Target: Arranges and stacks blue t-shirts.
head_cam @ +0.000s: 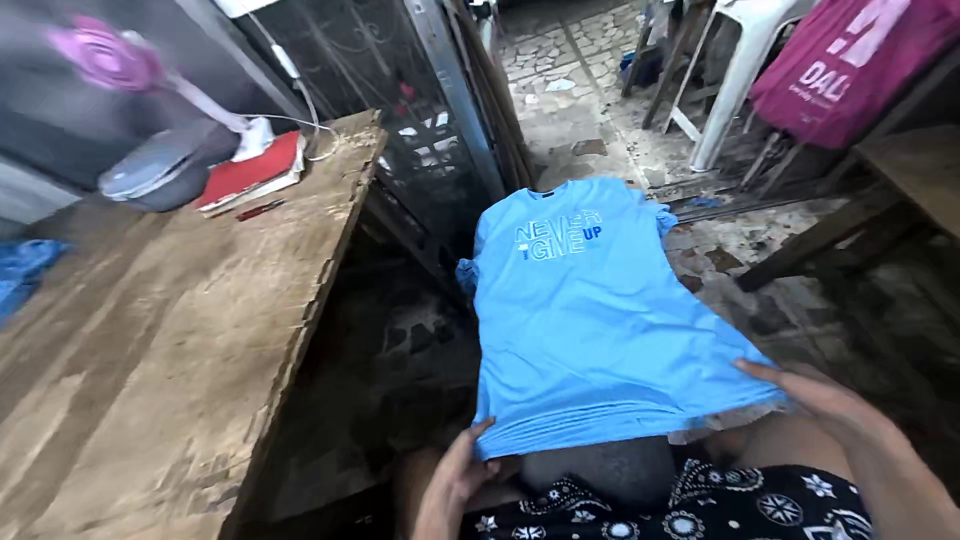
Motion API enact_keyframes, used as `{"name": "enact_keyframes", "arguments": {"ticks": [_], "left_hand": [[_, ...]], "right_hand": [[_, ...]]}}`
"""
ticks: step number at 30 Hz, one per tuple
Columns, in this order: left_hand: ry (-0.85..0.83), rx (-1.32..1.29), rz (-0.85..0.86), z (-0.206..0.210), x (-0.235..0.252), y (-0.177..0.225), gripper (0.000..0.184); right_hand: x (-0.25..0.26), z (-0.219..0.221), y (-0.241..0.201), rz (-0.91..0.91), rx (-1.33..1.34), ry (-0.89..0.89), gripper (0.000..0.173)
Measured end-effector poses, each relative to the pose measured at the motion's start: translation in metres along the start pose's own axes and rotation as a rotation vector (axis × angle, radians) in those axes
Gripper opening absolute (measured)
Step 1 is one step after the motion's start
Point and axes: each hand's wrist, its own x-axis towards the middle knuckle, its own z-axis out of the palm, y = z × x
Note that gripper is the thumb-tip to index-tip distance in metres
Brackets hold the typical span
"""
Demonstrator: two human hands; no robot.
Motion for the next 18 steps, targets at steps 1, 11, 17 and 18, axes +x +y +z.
{"name": "enact_keyframes", "arguments": {"ticks": [1, 11, 17, 18], "left_hand": [[-0.058, -0.048, -0.050, 0.001, -0.010, 0.010, 0.029], [0.287, 0.523, 0.455, 0.013, -0.069, 0.091, 0.038], [0.216, 0.959, 0.690, 0.026, -0.095, 0.087, 0.037], [0.149, 0.697, 0.751, 0.022, -0.089, 0.082, 0.034]], "right_hand": [[0.004, 0.004, 0.015, -0.082, 0.196, 0.060, 0.048], [0.031, 0.115, 0.067, 0.185, 0.347, 0.448, 0.060], [-0.005, 0.044, -0.013, -0.180, 0.406, 0.610, 0.043], [-0.018, 0.040, -0.031, -0.202, 0.521, 0.580, 0.035]]}}
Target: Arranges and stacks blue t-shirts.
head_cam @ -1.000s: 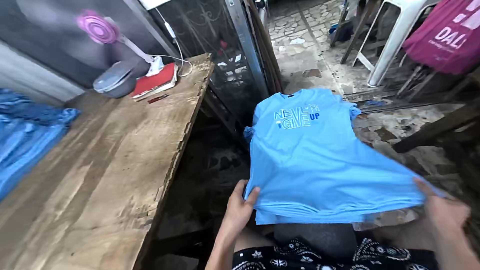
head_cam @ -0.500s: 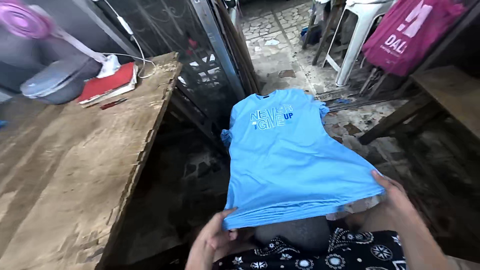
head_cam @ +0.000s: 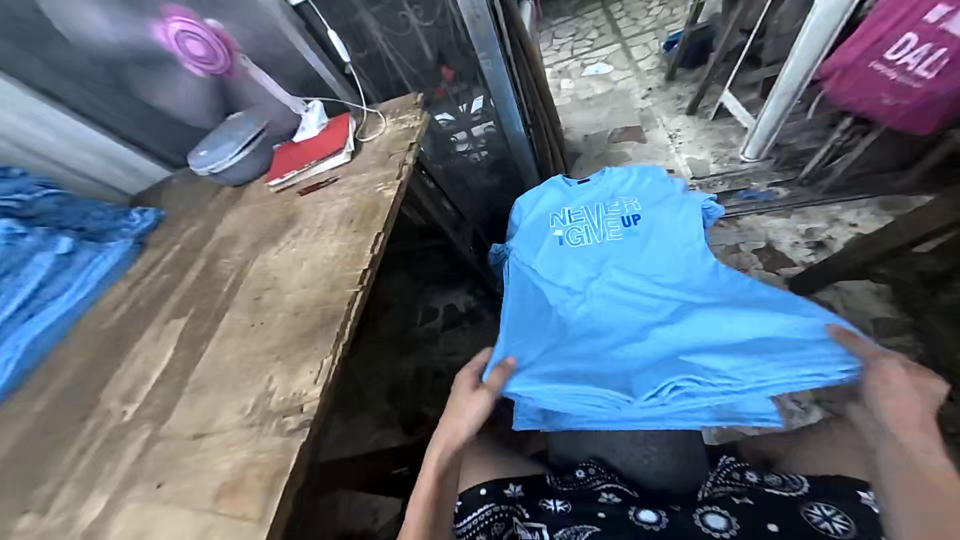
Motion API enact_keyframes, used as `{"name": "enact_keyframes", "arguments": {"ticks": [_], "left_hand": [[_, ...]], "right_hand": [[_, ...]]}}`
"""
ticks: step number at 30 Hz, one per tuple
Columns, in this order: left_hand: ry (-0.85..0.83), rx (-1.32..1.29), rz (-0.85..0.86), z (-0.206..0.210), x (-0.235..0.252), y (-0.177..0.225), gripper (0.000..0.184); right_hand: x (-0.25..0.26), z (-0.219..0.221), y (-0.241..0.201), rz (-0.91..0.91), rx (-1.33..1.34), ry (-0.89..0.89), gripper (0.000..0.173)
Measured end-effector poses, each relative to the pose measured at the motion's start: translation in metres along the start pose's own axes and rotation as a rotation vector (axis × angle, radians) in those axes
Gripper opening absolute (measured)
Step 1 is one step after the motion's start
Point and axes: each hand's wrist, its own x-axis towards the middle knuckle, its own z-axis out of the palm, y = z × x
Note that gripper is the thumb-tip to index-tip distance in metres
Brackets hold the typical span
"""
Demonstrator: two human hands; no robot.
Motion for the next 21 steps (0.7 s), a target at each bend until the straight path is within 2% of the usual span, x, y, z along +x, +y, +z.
{"name": "enact_keyframes", "arguments": {"ticks": [1, 3, 5, 7, 9, 10, 12, 13, 15, 17, 19, 21], "left_hand": [[0.064, -0.200, -0.036, 0.006, 0.002, -0.014, 0.033], [0.138, -0.191, -0.213, 0.027, 0.012, -0.057, 0.041], [0.060, -0.127, -0.430, 0.057, 0.017, -0.101, 0.052], [0.015, -0.259, -0.583, 0.075, 0.020, -0.124, 0.050], [-0.004, -0.532, -0.665, 0.070, 0.020, -0.123, 0.037], [-0.051, -0.644, -0.688, 0.059, 0.018, -0.111, 0.030], [-0.124, -0.776, -0.707, 0.036, 0.013, -0.079, 0.021], [-0.110, -0.788, -0.687, 0.022, 0.012, -0.063, 0.021], [-0.032, -0.694, -0.572, -0.005, 0.012, -0.042, 0.026], [0.023, -0.481, -0.487, -0.018, 0.017, -0.030, 0.034], [0.023, -0.144, -0.461, -0.009, 0.017, -0.027, 0.042], [-0.058, 0.250, -0.419, 0.000, 0.010, -0.026, 0.051]], "right_hand": [[-0.006, 0.000, -0.018, 0.009, 0.072, -0.014, 0.030], [-0.006, -0.004, -0.040, -0.029, 0.021, -0.067, 0.029], [0.004, -0.014, -0.043, -0.051, -0.219, -0.225, 0.053], [0.024, -0.017, -0.026, 0.030, -0.534, -0.364, 0.058], [0.033, -0.021, -0.005, 0.166, -0.662, -0.517, 0.060], [0.032, -0.025, 0.010, 0.191, -0.556, -0.501, 0.056], [0.021, -0.024, 0.042, 0.245, -0.215, -0.338, 0.049], [0.013, -0.016, 0.061, 0.302, -0.119, -0.270, 0.049], [-0.006, 0.002, 0.106, 0.431, -0.151, -0.264, 0.055], [-0.022, 0.014, 0.133, 0.497, -0.212, -0.274, 0.064], [-0.022, 0.013, 0.118, 0.376, -0.299, -0.114, 0.065], [-0.005, 0.002, 0.088, 0.173, -0.373, 0.002, 0.063]]}}
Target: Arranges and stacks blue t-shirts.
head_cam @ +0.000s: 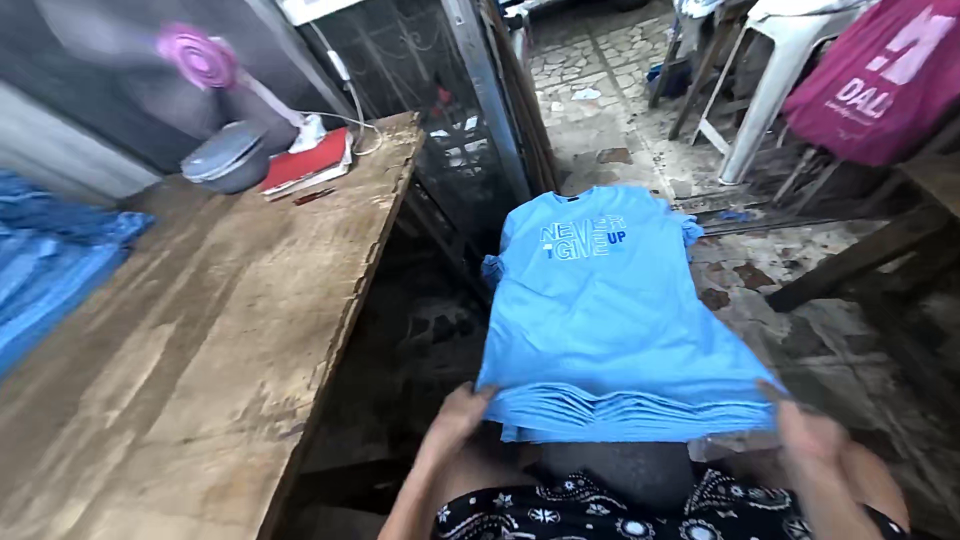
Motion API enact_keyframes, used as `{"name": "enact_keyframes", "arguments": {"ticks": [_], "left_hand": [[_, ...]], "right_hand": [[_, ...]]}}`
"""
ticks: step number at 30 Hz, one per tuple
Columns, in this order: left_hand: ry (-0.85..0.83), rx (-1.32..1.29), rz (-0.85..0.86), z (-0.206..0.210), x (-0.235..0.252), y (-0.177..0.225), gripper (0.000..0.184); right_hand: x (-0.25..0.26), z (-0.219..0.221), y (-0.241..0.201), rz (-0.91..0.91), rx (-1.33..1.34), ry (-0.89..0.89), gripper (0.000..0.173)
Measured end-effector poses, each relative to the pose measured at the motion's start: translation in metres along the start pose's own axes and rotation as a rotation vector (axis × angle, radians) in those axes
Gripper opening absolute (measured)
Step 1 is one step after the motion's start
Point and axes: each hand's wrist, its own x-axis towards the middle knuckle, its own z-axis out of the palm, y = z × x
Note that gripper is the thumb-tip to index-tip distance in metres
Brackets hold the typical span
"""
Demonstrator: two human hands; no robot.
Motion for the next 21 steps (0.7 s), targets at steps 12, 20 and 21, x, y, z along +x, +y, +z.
{"name": "enact_keyframes", "arguments": {"ticks": [12, 20, 21], "left_hand": [[-0.085, -0.776, -0.162, 0.107, 0.024, -0.062, 0.044], [0.264, -0.915, 0.815, -0.079, -0.103, 0.100, 0.014], [0.320, -0.961, 1.006, -0.104, -0.117, 0.125, 0.020]], "right_hand": [[0.029, -0.051, -0.096, -0.236, 0.117, -0.284, 0.051], [-0.021, -0.138, -0.166, -0.627, 0.457, -0.470, 0.032], [-0.040, -0.158, -0.202, -0.739, 0.603, -0.400, 0.024]]}}
